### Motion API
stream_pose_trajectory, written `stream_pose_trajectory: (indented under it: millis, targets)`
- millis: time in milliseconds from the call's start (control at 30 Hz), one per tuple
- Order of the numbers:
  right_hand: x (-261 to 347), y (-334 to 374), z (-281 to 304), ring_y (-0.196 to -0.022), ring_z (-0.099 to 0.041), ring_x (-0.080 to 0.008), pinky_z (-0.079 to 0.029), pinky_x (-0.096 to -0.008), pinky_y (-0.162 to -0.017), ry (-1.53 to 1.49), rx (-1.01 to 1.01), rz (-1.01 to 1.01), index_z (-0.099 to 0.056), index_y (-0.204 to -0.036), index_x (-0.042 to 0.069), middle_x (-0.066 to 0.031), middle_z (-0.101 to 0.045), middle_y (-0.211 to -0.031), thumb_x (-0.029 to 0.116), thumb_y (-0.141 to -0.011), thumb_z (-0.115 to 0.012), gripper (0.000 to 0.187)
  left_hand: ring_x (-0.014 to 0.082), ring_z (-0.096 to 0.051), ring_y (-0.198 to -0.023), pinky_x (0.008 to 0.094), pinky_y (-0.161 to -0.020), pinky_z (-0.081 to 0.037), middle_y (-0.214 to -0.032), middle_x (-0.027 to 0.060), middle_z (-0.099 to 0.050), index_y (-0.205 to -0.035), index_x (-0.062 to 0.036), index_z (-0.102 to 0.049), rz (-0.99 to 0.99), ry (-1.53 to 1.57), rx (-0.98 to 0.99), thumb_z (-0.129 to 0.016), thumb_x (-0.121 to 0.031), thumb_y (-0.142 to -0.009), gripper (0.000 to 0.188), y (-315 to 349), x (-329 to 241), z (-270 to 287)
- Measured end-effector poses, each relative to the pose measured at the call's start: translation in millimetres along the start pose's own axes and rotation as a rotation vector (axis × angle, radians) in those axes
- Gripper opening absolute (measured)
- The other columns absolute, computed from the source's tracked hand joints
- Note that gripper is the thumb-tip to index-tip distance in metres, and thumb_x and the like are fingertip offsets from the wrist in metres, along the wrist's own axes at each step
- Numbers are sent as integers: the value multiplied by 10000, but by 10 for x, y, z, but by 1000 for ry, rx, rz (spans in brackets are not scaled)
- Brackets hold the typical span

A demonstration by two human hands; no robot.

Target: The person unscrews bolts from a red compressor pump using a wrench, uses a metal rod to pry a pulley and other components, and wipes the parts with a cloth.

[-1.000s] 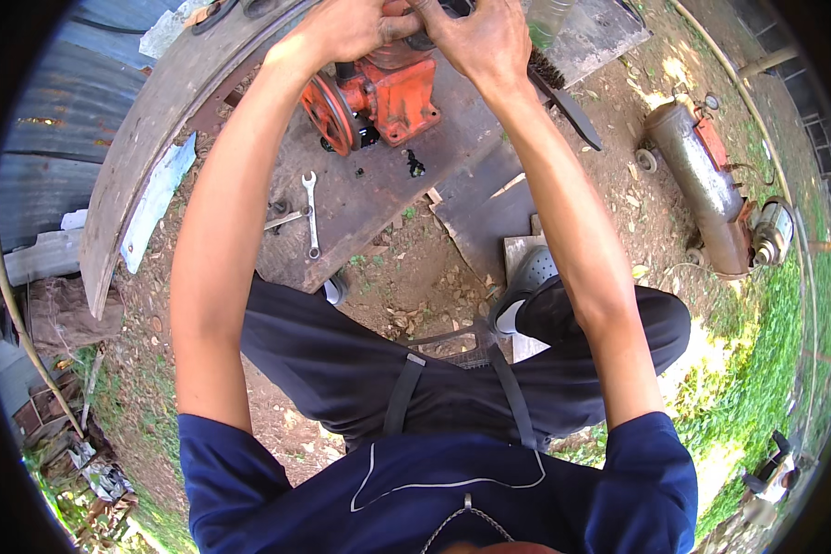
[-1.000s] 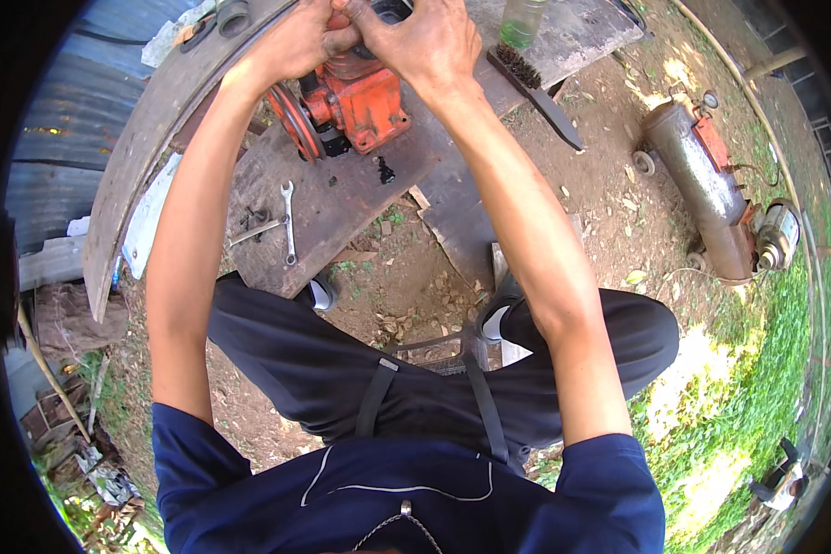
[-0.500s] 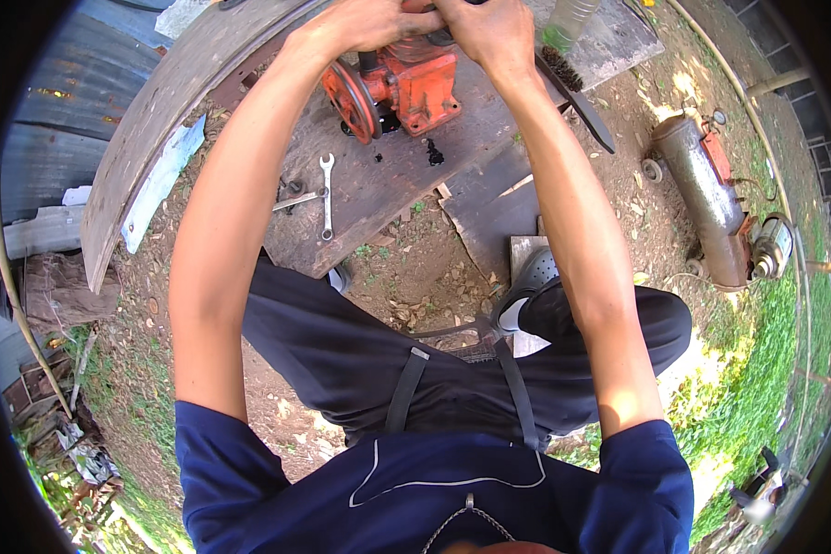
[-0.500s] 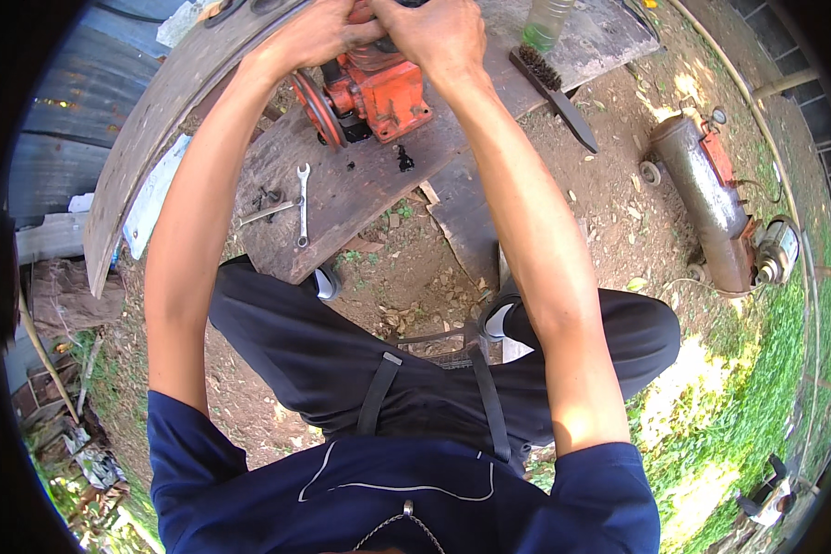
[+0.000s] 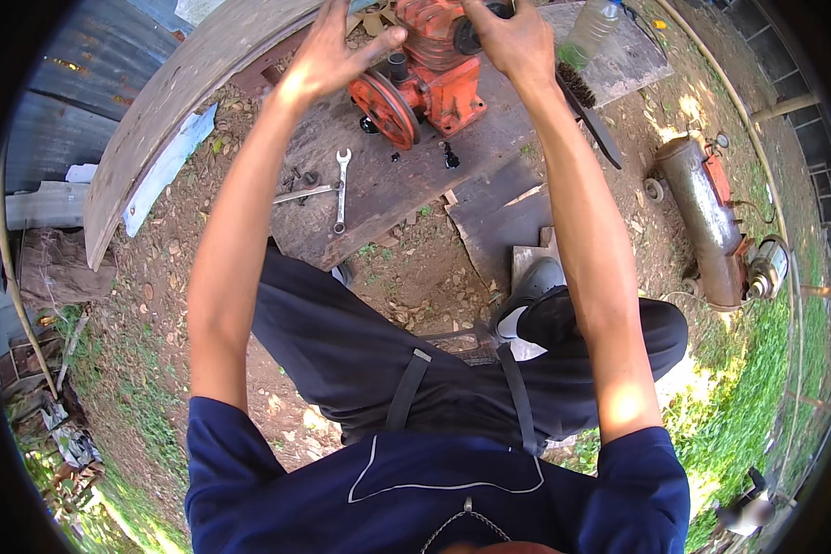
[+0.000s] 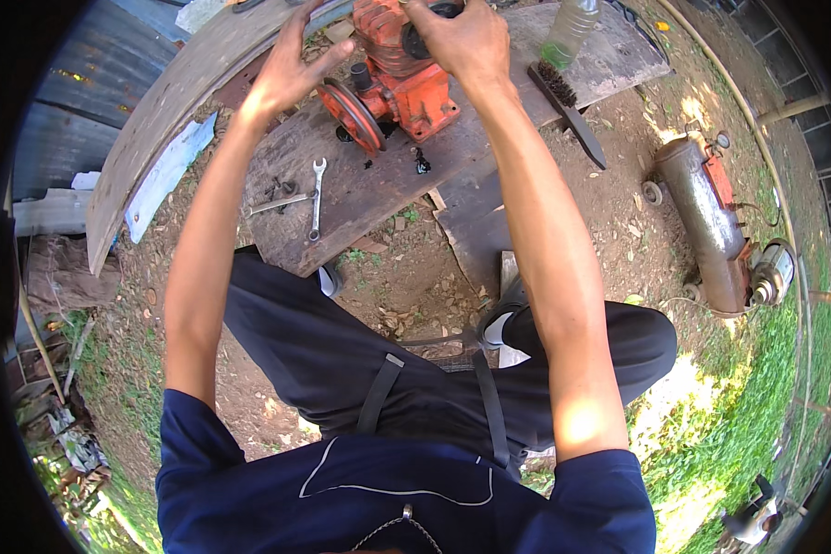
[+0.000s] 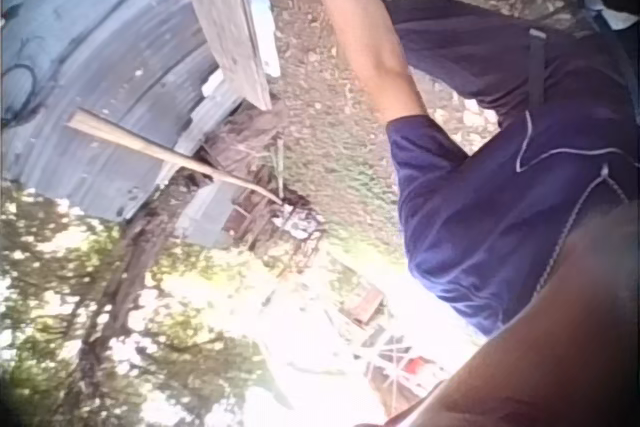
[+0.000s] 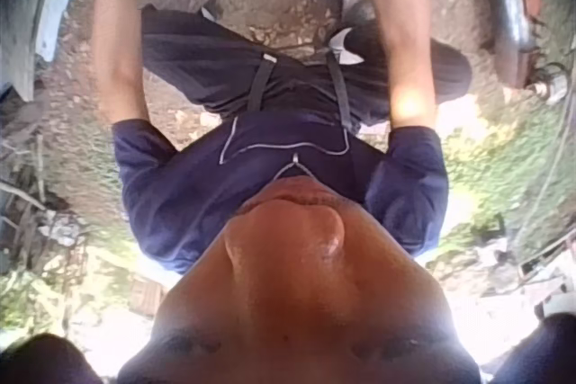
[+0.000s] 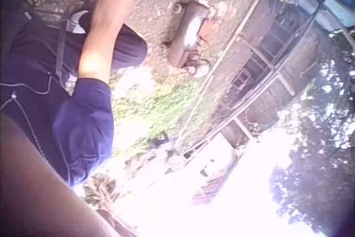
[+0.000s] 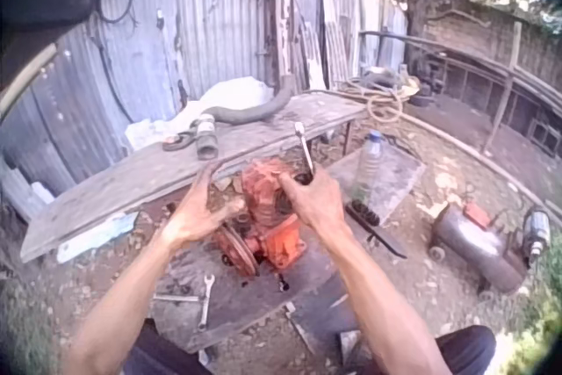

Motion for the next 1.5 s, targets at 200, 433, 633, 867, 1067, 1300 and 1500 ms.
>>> stream_pose_trajectory:
  millis: [200,433,633,867,1067,1300,1500]
  targets:
    - [-65,-36,14,-768,-680,-337,-513,-439,-722,-41,42,-43,-653,-951,-40,-225,-673,-772,487,-786,-672,552,425,-296,-1430,497,-1181,-282,-1533,300,-267,-1499,34,-256,175,107,-115,-746,-674,-728,1156,563,26,-241]
    - [-14,21,34,-810,-681,-390,-523,-458,-740,44,-99,50,-638,-998,-38,-242,-680,-821,472,-781,-693,557,422,-381,-1383,493,-1140,-342,-1499,312,-325,-1503,65,-215,421,254,-111,-724,-643,-785,1130,1139,216,-571]
    - [81,232,14,-864,-669,-414,-517,-491,-782,256,-148,390,-573,-1061,-23,-236,-677,-934,649,-699,-776,790,474,-467,-1259,513,-1084,-379,-1351,340,-418,-1396,107,-314,480,368,-100,-756,-692,-710,1142,1235,24,-758]
    - [73,34,-49,-799,-659,-372,-509,-461,-737,236,-86,386,-625,-1019,-26,-204,-672,-852,644,-715,-738,744,432,-457,-1208,472,-997,-440,-1292,271,-406,-1409,100,-325,302,-104,-227,-880,-504,-632,1130,1308,-230,-909]
    - [-31,-218,33,-828,-681,-415,-534,-467,-745,174,-90,202,-607,-1077,-56,-261,-681,-839,447,-722,-755,633,410,-495,-1117,474,-959,-454,-1234,277,-455,-1350,105,-461,285,-12,-212,-889,-367,-605,980,1077,-285,-867]
    - [-686,-878,253,-778,-706,-311,-538,-409,-742,23,-72,-17,-667,-971,-27,-188,-712,-807,471,-826,-661,518,410,-574,-1147,455,-1000,-482,-1256,286,-553,-1297,95,-560,48,-244,-39,-863,-521,-610,971,304,-710,-635]
    - [-934,-1077,161,-617,-667,-172,-520,-305,-653,-145,63,-16,-685,-685,35,-75,-677,-615,418,-900,-589,449,297,-651,-1107,414,-942,-486,-1182,198,-675,-1204,11,-665,121,55,-16,-698,-645,-800,772,-170,-290,-286]
Point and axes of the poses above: each hand's wrist, its own y-axis away from the middle knuckle, its own z-axis out of the back of the hand, x = y × z, the point moved 7 cm from there along -y, towards the middle knuckle
